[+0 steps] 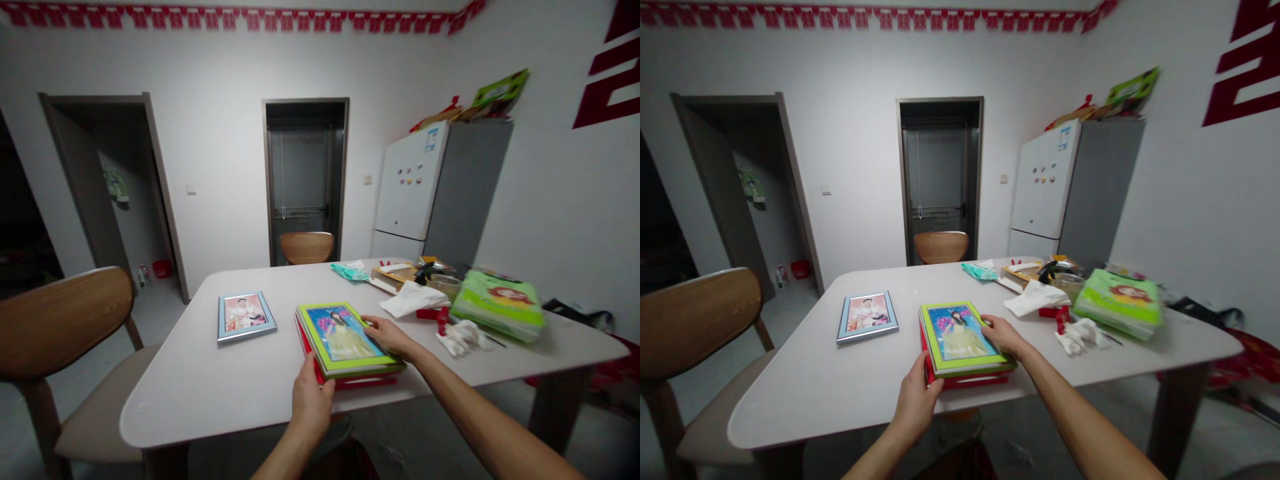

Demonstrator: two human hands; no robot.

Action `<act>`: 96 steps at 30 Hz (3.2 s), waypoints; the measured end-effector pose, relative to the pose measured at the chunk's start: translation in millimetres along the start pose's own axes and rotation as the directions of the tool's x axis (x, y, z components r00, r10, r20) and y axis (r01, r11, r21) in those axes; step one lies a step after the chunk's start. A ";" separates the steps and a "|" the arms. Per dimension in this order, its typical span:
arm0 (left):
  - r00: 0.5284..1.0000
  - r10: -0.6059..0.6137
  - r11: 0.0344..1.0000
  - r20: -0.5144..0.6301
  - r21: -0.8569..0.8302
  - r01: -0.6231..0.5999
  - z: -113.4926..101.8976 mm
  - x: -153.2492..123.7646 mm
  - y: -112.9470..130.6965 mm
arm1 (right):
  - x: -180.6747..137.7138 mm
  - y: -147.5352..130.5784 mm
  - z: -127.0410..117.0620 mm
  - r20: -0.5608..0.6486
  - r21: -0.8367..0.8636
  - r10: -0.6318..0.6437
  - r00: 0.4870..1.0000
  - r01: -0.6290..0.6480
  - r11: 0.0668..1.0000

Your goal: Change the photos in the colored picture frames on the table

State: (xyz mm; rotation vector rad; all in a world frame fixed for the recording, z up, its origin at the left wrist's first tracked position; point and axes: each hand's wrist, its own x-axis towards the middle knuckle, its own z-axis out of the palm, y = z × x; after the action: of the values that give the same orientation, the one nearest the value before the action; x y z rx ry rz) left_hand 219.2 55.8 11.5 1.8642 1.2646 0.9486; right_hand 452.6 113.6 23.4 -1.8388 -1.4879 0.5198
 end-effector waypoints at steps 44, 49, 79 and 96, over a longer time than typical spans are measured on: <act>1.000 -0.022 0.721 0.009 0.693 0.009 -122.3 -55.2 -59.2 | -74.2 -123.2 167.4 0.016 0.138 -0.245 0.970 0.240 0.961; 1.000 0.001 0.704 0.018 0.710 -0.013 -109.0 -58.2 -60.8 | -82.0 -120.9 154.6 0.098 0.353 -0.094 0.991 0.053 0.934; 0.771 -0.229 0.973 -0.594 -0.111 0.204 -141.2 -83.1 -99.7 | -114.4 -134.8 160.5 0.253 0.144 -0.655 0.712 0.642 0.753; 0.970 0.085 0.855 -0.227 0.517 0.046 -143.3 -74.9 -105.5 | -101.9 -152.3 150.0 0.404 0.007 -0.672 0.620 0.733 0.680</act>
State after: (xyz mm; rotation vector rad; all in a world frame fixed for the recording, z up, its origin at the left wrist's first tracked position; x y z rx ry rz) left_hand 29.8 35.3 -20.2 2.2175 1.7955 0.9273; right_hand 219.9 70.2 22.0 -1.1055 -2.4151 0.3631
